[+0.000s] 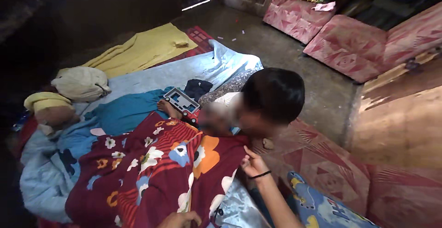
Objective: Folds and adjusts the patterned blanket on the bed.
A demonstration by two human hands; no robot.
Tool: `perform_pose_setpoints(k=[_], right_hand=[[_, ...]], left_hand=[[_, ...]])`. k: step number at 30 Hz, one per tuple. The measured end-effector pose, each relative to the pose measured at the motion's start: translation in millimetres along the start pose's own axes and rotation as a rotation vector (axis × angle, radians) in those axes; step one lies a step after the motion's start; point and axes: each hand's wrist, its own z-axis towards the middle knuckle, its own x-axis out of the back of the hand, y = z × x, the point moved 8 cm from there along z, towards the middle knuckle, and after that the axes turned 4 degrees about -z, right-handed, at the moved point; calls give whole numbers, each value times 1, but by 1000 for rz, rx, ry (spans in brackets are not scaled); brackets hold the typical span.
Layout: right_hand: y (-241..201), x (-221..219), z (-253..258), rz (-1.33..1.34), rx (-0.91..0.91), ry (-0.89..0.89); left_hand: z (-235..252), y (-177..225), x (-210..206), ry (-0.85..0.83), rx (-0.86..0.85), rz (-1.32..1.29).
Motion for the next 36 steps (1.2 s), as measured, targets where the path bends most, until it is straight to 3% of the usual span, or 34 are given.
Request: perform_pose_setpoints(k=[6, 9, 11, 14, 17, 20, 25, 30, 36], right_hand=[[-21, -38, -40, -379, 286, -333], [-23, -59, -65, -661, 438, -535], [-22, -69, -82, -852, 556, -621], [-20, -69, -97, -957, 674, -656], [-24, -62, -95, -989, 725, -648], [-28, -59, -93, -1056, 770, -629], [-31, -58, -95, -1158, 682, -588], [-29, -48, -89, -1150, 504, -553], [-15, -48, -83, -1139, 385, -541]], left_hand=[[24, 59, 58, 392, -91, 94], [50, 93, 75, 539, -219, 101], [71, 109, 81, 520, -247, 90], [99, 116, 77, 317, -172, 132], [115, 117, 64, 132, -214, 88], [122, 110, 67, 167, -256, -133], [115, 105, 75, 419, -325, -217], [115, 110, 52, 442, -430, -141], [110, 86, 52, 615, -315, -111]])
